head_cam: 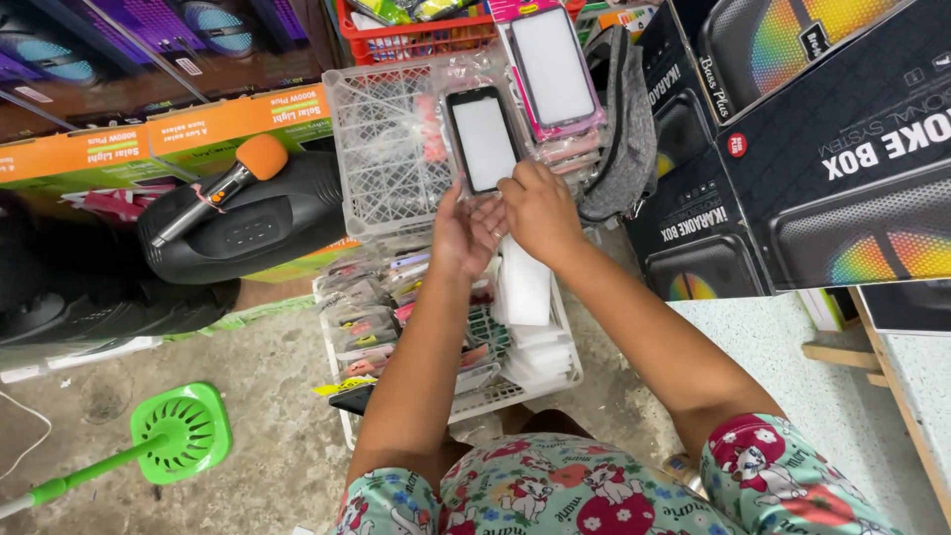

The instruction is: Sorting and inspecting various mobile phone cases in a retail or storage setting.

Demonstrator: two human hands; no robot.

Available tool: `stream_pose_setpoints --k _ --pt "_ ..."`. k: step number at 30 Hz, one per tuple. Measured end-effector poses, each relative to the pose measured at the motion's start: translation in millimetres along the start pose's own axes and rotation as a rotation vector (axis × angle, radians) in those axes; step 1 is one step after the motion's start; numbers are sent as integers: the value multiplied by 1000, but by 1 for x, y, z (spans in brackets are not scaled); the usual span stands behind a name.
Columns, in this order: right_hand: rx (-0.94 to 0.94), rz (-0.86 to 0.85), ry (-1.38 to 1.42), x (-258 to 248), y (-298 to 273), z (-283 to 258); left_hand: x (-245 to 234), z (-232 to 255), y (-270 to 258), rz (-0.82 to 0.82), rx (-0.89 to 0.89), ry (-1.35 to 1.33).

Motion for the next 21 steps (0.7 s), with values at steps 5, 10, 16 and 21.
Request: stream_pose_setpoints --k 5,10,16,21 --pt "-12 -7 66 -10 -3 -6 2 0 0 0 -14 58" --pt "-35 2 49 -8 -10 -8 13 5 -4 7 -22 94" --pt "-68 36 -7 -18 -27 -25 6 10 1 -69 -12 114" --pt "-56 24 16 -22 -39 -32 29 12 -19 -78 1 292"
Point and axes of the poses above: each hand's wrist, its own y-axis towards the middle knuckle, its own x-axis out of the palm, z = x × y, the point moved 1 cm from there along y, towards the middle knuckle, and after that the axes turned 10 degrees about -z, right-handed, at the moved point
